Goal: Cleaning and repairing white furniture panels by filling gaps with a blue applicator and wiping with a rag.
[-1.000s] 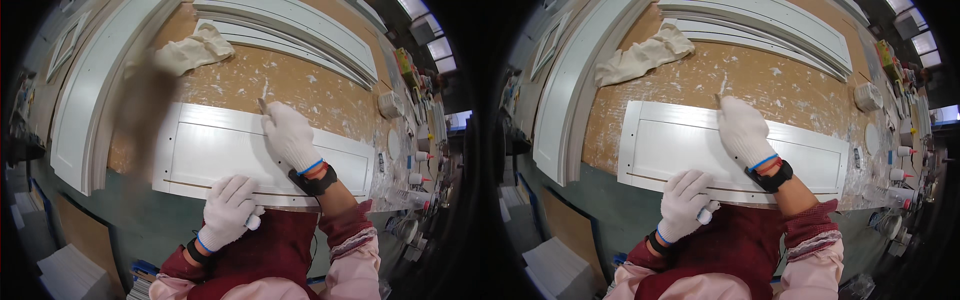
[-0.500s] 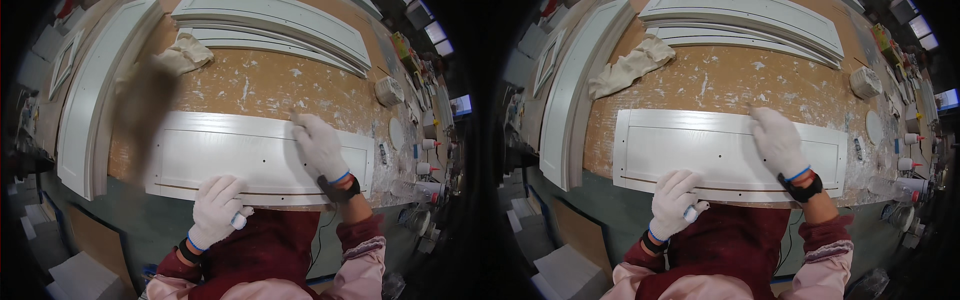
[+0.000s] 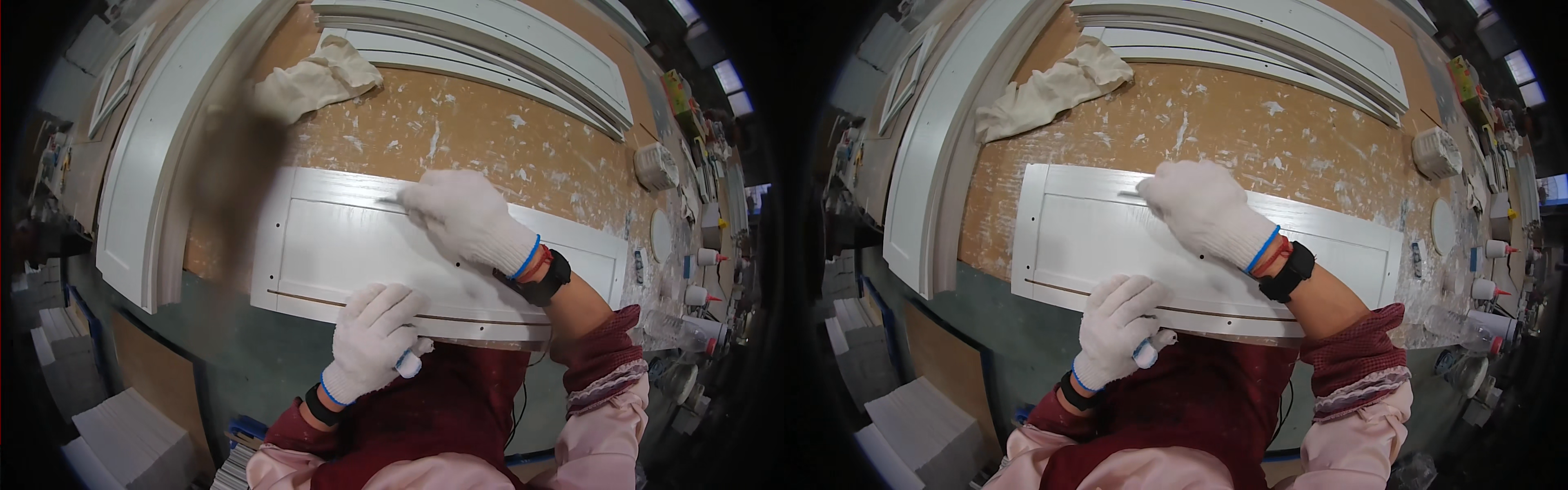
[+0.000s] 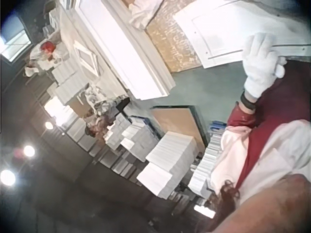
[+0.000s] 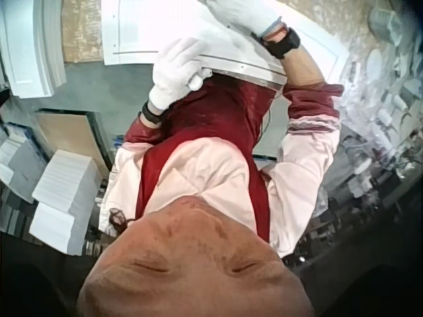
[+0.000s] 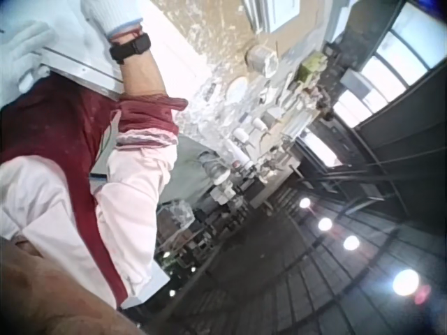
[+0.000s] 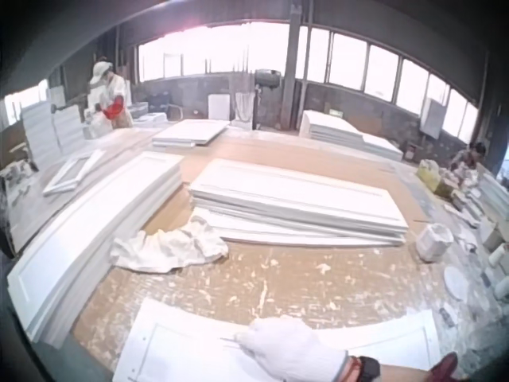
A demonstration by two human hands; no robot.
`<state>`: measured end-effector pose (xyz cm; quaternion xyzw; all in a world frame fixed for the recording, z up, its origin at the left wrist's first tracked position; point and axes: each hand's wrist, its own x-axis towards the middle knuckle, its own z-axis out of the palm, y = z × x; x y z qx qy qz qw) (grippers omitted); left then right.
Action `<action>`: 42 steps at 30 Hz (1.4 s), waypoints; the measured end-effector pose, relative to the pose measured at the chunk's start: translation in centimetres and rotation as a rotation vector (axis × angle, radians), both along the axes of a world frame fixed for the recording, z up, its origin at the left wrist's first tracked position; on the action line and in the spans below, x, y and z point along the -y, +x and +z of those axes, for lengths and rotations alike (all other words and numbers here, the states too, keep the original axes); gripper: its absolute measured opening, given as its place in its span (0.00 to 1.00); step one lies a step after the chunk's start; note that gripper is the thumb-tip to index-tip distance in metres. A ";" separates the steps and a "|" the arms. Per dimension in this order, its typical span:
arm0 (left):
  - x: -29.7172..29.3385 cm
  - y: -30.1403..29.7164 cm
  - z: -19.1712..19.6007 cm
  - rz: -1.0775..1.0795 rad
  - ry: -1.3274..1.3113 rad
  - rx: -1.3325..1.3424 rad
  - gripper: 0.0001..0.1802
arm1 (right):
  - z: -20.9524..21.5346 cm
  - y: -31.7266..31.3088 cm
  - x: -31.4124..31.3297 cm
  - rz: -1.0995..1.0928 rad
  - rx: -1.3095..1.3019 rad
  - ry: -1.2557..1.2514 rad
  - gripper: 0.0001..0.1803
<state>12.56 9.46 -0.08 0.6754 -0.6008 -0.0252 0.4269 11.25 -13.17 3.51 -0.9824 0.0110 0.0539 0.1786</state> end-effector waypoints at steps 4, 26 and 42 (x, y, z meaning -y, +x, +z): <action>0.2 0.0 0.4 -0.009 -0.011 -0.009 0.20 | -0.3 -0.4 -0.4 -0.045 0.171 -0.172 0.06; 0.1 -0.3 0.1 0.015 0.032 0.032 0.19 | 0.6 -13.0 5.3 -0.932 -0.023 -0.209 0.10; 0.2 -0.7 0.6 0.053 0.086 0.210 0.15 | 0.5 -23.4 11.1 -1.342 -0.021 -0.218 0.14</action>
